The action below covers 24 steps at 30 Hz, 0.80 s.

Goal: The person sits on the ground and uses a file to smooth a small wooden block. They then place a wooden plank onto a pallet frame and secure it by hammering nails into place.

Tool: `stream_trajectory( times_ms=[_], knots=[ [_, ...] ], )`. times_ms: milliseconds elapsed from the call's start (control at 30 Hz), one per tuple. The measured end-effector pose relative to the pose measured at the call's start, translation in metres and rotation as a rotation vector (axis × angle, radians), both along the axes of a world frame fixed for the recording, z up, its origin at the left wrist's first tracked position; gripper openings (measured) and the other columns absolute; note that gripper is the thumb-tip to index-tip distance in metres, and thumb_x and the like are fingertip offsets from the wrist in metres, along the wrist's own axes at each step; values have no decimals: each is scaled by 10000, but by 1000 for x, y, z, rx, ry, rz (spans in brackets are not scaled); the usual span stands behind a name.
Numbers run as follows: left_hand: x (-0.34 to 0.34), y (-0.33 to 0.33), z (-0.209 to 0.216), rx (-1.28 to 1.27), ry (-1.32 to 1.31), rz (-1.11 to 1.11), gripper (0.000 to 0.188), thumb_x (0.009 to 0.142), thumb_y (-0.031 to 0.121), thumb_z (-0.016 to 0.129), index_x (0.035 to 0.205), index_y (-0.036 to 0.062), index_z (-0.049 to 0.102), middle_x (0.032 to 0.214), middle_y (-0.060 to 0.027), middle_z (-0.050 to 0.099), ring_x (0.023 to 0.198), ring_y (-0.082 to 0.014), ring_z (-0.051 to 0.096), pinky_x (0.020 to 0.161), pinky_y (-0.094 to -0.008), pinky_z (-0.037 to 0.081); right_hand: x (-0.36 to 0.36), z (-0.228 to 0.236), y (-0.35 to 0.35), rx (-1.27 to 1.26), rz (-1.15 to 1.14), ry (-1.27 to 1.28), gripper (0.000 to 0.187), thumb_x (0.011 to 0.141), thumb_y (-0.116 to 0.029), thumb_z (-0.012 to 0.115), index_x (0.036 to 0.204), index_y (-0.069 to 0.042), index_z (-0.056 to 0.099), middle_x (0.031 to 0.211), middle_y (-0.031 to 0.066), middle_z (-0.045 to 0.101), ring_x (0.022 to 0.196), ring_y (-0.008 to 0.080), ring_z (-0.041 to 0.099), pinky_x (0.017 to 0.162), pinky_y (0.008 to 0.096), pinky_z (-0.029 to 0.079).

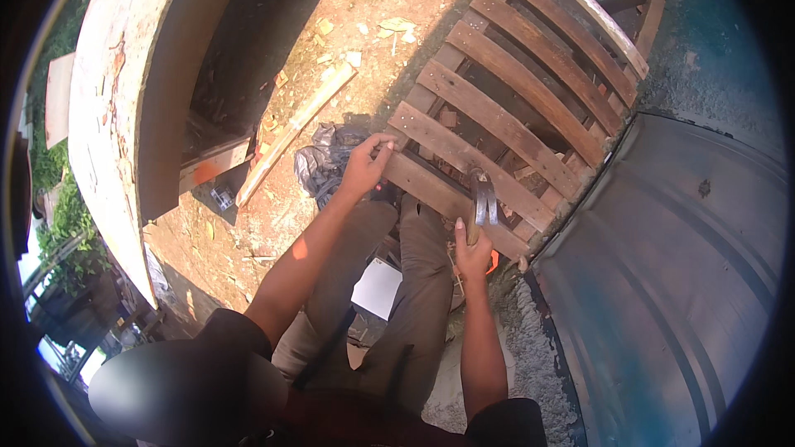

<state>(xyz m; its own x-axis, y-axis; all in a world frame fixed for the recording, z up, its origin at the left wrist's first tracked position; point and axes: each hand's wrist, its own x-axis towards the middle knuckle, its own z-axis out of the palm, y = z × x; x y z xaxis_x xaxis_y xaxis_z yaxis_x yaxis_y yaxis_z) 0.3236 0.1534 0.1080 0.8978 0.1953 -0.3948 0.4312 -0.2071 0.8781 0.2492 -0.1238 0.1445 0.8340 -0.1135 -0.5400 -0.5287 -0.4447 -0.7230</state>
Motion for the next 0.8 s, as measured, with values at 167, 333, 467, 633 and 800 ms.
stream_trajectory(
  times_ms=[167,333,467,633,800],
  knots=[
    [-169,97,-50,32,227,65,236,985,185,597,1081,-14,678,917,-97,712,869,-148,652,807,-313,512,-44,29,39,74,254,-47,432,931,-340,712,721,19,595,583,40,507,590,109,465,549,346,403],
    [-221,152,-132,99,264,248,301,938,249,646,1080,-12,693,921,-153,728,886,-221,695,801,-360,526,-51,19,109,265,329,185,392,948,-330,692,773,12,611,585,5,469,595,83,437,534,330,382],
    [-240,164,-198,353,485,-25,334,885,258,643,1046,-28,705,942,-222,726,900,-350,707,803,-398,534,-25,-6,145,401,490,276,354,982,-333,667,787,-70,533,574,-41,467,463,49,440,411,246,326],
    [-255,177,-287,462,946,-392,449,801,273,615,1127,-23,701,1159,-265,669,1111,-390,650,934,-444,515,21,-12,174,487,665,162,313,1007,-294,629,839,-41,548,616,-33,485,511,45,430,447,247,341],
    [-277,192,-347,419,759,-155,518,834,405,626,1143,-4,702,1232,-286,627,1178,-398,615,987,-448,491,37,-30,181,451,740,-109,319,1004,-298,624,948,16,634,697,-12,562,632,47,473,546,261,395]
  ],
)
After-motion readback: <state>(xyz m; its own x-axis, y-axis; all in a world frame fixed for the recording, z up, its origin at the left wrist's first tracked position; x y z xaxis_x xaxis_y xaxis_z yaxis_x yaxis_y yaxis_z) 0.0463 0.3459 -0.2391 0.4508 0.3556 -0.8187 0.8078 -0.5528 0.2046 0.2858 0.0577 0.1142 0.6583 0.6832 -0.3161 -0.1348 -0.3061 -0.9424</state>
